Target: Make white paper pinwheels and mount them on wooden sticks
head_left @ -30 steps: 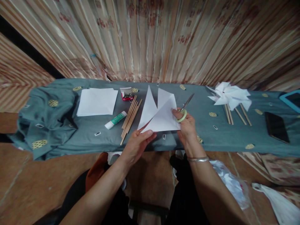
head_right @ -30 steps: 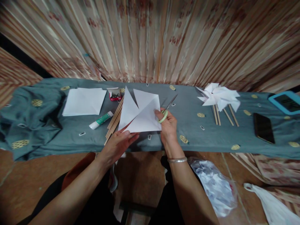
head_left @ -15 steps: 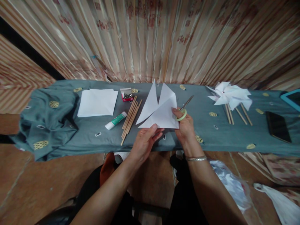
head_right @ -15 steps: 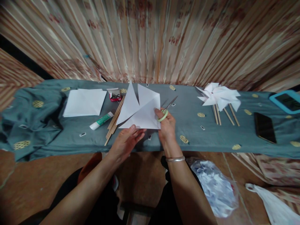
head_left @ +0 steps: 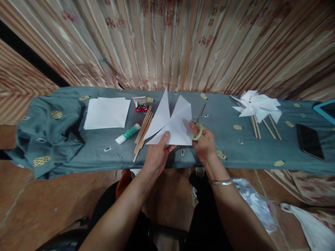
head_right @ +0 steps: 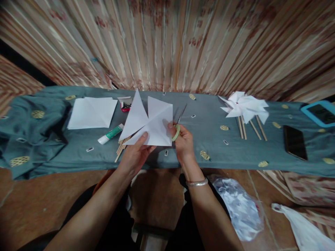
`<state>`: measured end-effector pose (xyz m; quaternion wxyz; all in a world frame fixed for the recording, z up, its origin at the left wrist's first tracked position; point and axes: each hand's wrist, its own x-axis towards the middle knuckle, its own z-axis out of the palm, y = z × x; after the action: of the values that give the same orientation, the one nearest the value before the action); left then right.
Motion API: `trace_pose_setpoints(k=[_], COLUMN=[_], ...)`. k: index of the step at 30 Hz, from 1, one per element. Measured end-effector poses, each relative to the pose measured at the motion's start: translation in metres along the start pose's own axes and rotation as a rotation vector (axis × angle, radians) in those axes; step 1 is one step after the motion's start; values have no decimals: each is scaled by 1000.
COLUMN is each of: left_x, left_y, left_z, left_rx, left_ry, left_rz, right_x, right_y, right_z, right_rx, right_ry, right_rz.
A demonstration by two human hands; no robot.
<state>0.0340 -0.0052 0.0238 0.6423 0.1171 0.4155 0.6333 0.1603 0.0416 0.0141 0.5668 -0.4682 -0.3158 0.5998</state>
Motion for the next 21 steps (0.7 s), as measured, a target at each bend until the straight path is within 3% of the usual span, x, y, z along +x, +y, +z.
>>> trace_pose_setpoints(k=[3,7,10,21], left_x=[6,12,12,6], left_y=[10,25,30,23], left_z=[-5,-13,-18,-17], left_rx=[-10,8,41,126], left_ry=[31,75,68,37], left_rz=[36,70,100,94], right_x=[-8,-22,-33,-44], right_y=[-7,-19,-25,-20], right_z=[-13,-33,-42,-52], right_rx=[-155,-401,-501,-571], right_ry=[-113,-446,-607,-732], right_rz=[20,118,188,250])
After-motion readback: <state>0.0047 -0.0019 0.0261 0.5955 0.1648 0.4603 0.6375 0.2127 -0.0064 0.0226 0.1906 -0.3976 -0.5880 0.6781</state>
